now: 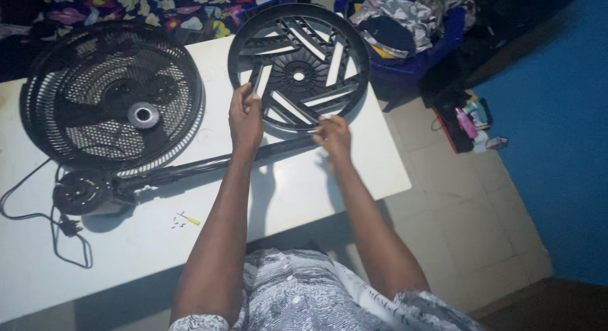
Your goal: The person assembles an electric fan on a white table. They attach the rear grille to the stand, place the fan blades onto the motor, fit the front grille, and secure the motor to the stand using a screwdriver.
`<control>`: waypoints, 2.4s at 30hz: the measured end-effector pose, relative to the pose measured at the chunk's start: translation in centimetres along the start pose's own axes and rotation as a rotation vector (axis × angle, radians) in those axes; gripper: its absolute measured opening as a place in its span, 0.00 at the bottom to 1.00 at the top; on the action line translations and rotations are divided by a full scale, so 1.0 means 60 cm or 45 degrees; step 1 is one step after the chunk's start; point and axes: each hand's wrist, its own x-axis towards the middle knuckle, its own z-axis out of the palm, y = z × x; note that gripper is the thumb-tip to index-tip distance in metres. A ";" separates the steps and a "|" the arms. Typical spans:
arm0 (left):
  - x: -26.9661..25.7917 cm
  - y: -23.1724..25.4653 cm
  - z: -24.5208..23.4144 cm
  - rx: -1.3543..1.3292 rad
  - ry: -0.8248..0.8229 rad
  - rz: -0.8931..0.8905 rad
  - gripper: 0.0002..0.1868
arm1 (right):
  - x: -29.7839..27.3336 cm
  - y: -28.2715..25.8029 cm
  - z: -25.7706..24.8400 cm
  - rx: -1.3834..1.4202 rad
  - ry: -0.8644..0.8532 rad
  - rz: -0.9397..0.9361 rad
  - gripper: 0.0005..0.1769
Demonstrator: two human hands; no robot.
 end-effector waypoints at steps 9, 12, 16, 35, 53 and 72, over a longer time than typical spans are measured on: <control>0.028 0.024 0.089 -0.372 0.099 0.367 0.13 | -0.258 -0.069 0.111 0.088 -0.409 0.225 0.32; 0.024 0.043 0.110 -0.303 0.102 0.188 0.14 | -0.330 -0.118 0.130 0.068 -0.448 0.377 0.34; 0.014 0.051 0.115 -0.449 0.025 0.188 0.14 | -0.339 -0.162 0.144 0.091 -0.413 0.395 0.35; -0.083 0.074 0.027 -0.545 -0.626 -0.167 0.40 | -0.078 -0.104 0.185 -0.462 -0.058 -0.480 0.29; 0.038 0.016 -0.060 -0.673 -0.449 -0.344 0.32 | -0.199 -0.042 0.152 -0.716 -0.063 -0.545 0.09; -0.003 -0.042 0.012 -0.399 0.064 -0.510 0.22 | 0.036 -0.036 -0.013 -0.824 -0.001 0.243 0.17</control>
